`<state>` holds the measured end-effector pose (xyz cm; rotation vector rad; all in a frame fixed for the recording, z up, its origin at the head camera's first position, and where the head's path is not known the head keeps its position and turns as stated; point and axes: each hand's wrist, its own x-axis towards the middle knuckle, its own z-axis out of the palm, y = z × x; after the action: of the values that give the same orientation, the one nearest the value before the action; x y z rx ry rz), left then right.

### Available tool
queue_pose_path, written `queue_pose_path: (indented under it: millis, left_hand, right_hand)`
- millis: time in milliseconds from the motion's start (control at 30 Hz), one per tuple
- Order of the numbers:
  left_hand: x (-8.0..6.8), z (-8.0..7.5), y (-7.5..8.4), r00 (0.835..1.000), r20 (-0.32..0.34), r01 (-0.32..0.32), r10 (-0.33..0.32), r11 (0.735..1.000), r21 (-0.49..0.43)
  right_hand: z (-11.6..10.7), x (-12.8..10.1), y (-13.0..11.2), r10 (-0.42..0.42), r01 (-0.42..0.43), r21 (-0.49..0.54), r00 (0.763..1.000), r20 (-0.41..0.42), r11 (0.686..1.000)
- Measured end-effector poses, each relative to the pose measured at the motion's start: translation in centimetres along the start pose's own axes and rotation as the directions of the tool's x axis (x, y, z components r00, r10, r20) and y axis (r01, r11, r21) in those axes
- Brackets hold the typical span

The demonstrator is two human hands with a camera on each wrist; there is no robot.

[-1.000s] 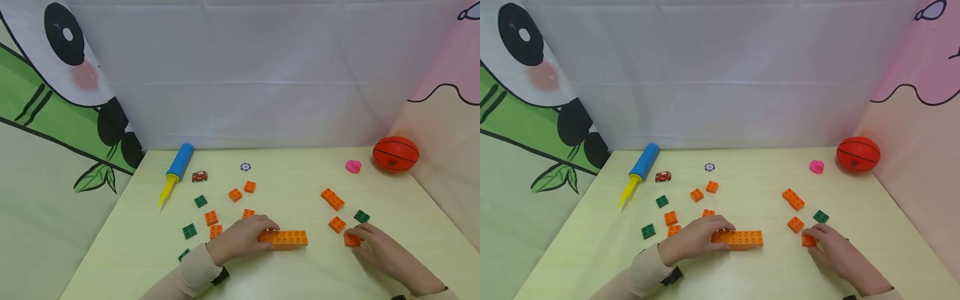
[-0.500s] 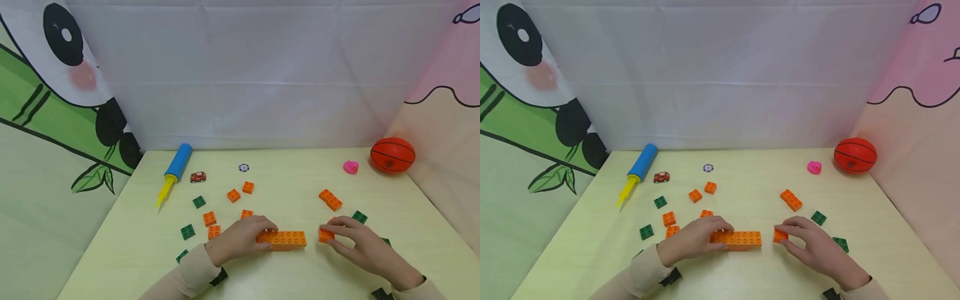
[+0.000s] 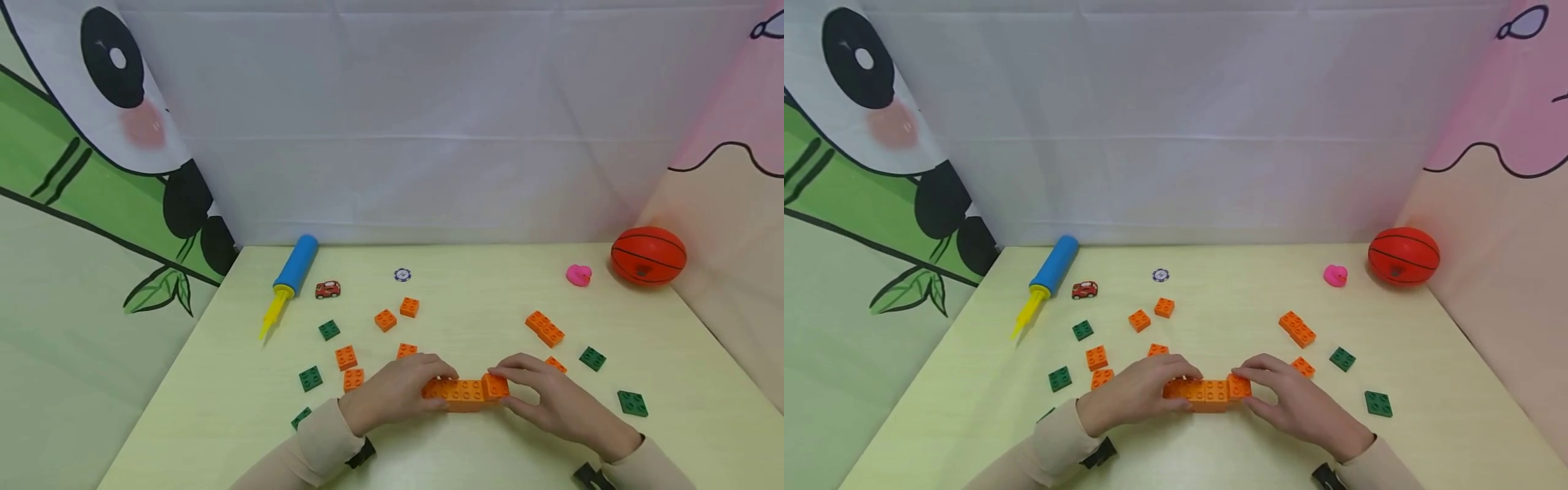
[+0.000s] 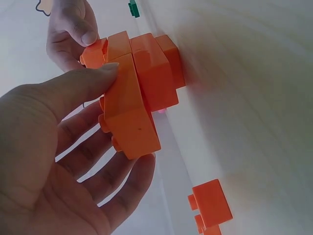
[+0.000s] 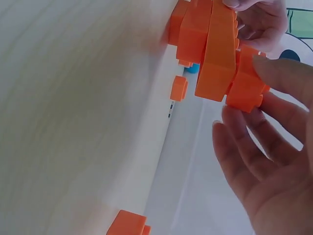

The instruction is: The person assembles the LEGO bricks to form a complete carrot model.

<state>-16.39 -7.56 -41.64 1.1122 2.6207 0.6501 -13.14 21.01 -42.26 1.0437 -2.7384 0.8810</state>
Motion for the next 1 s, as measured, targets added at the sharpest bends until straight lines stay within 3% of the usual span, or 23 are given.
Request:
queue_pose_path:
  millis: [167,367,700,1000]
  left_hand:
    - [0.0,0.0,0.0,1.000,0.009,0.009,-0.009,1.000,-0.002]
    - [0.1,0.0,0.0,0.999,0.019,0.026,-0.025,0.999,-0.024]
    - [0.2,0.1,0.0,0.999,0.023,0.028,-0.027,0.999,-0.039]
    - [0.2,0.2,-0.1,1.000,0.000,0.007,-0.007,1.000,-0.020]
  right_hand:
    - [-0.1,0.5,0.4,0.088,-0.103,0.144,0.990,0.112,0.984]
    - [-0.2,0.9,0.9,0.217,-0.301,0.304,0.935,0.282,0.904]
    - [0.5,0.9,1.7,0.217,-0.313,0.435,0.942,0.257,0.844]
    - [1.0,0.8,1.6,0.250,-0.334,0.429,0.938,0.241,0.839]
